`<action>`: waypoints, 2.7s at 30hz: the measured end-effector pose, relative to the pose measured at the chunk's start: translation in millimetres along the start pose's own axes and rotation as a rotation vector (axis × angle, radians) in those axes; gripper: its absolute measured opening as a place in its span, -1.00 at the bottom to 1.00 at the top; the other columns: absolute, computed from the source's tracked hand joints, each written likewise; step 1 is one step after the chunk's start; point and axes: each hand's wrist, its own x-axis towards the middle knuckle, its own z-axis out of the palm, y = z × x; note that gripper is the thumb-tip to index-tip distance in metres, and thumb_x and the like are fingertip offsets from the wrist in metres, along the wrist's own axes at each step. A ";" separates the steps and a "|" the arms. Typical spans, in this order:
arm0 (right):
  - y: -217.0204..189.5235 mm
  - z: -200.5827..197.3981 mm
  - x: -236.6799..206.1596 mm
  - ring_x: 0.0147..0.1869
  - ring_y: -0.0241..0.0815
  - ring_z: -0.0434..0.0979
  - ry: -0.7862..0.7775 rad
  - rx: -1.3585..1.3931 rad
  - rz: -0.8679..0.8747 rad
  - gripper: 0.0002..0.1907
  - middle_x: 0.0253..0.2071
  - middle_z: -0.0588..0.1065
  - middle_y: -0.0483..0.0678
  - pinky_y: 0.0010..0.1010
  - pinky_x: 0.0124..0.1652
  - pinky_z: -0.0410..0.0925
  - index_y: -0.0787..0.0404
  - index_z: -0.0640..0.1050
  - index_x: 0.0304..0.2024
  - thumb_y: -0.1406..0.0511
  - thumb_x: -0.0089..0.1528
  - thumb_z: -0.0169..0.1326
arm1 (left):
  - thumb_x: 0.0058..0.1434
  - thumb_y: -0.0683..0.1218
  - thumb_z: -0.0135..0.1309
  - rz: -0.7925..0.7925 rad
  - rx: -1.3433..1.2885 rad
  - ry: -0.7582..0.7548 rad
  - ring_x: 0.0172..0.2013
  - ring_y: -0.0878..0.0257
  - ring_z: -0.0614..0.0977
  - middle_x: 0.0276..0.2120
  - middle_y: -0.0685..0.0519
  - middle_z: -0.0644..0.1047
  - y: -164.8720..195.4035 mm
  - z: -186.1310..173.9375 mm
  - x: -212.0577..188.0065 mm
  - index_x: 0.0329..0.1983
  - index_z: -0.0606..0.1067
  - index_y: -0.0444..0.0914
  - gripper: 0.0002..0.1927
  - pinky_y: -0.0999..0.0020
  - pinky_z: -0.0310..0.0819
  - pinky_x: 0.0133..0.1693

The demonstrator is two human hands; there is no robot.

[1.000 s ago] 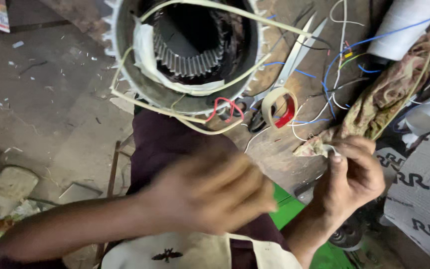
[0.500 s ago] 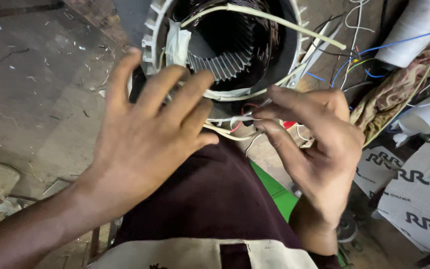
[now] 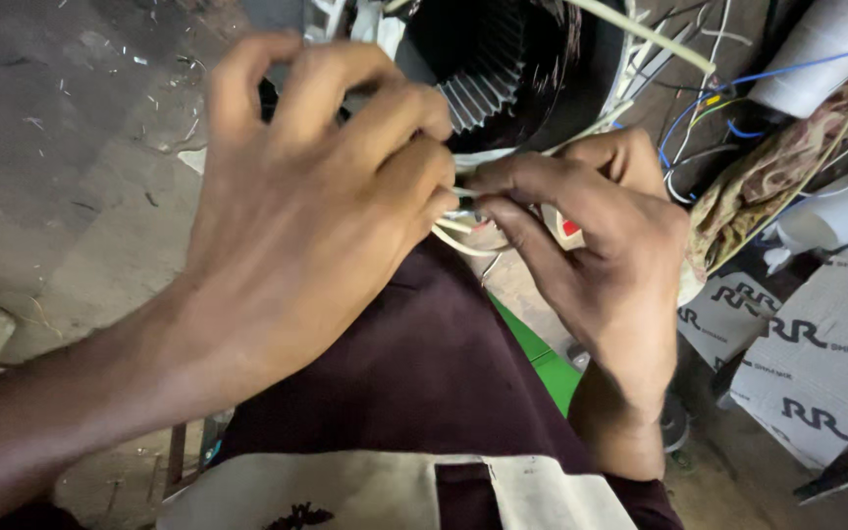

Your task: The person works on a disassembled motor stator, repeatedly wrapping and taping wires and slots with insulating tape. They use scissors to cut tape and adjust wire positions inside the stator throughout the clip.

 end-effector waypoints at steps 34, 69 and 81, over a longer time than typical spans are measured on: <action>4.2 -12.3 4.5 -0.19 -0.05 0.49 -0.104 -0.532 -0.338 -0.82 -0.35 0.47 -0.05 -0.23 -0.19 0.37 0.15 0.57 -0.16 0.30 0.23 0.30 | 0.13 0.21 0.16 0.275 0.306 -0.256 0.08 0.20 0.52 0.01 0.03 0.56 -6.9 -9.8 -1.0 0.01 0.58 -0.30 -0.43 0.27 0.40 -0.01; 13.1 -30.7 -20.5 -0.63 0.04 0.49 -0.482 -0.192 -0.077 -0.50 -0.68 0.44 0.05 -0.15 -0.51 0.37 0.12 0.50 0.19 0.12 0.23 0.16 | 0.25 0.14 -0.01 0.141 0.306 -0.785 -0.57 0.17 0.60 -0.45 0.06 0.56 11.4 -21.5 4.8 0.41 0.31 -0.21 -0.32 0.25 0.41 -0.57; 2.8 -28.1 33.7 -0.71 -0.04 0.53 -1.011 -0.386 0.158 -0.18 -0.78 0.44 -0.03 -0.22 -0.55 0.41 -0.02 0.25 0.44 -0.16 0.21 -0.03 | 0.04 -0.19 0.10 0.180 -0.038 -0.648 -0.65 0.12 0.62 -0.70 -0.02 0.53 -1.5 -6.9 27.9 0.13 0.42 -0.48 -0.45 0.23 0.51 -0.63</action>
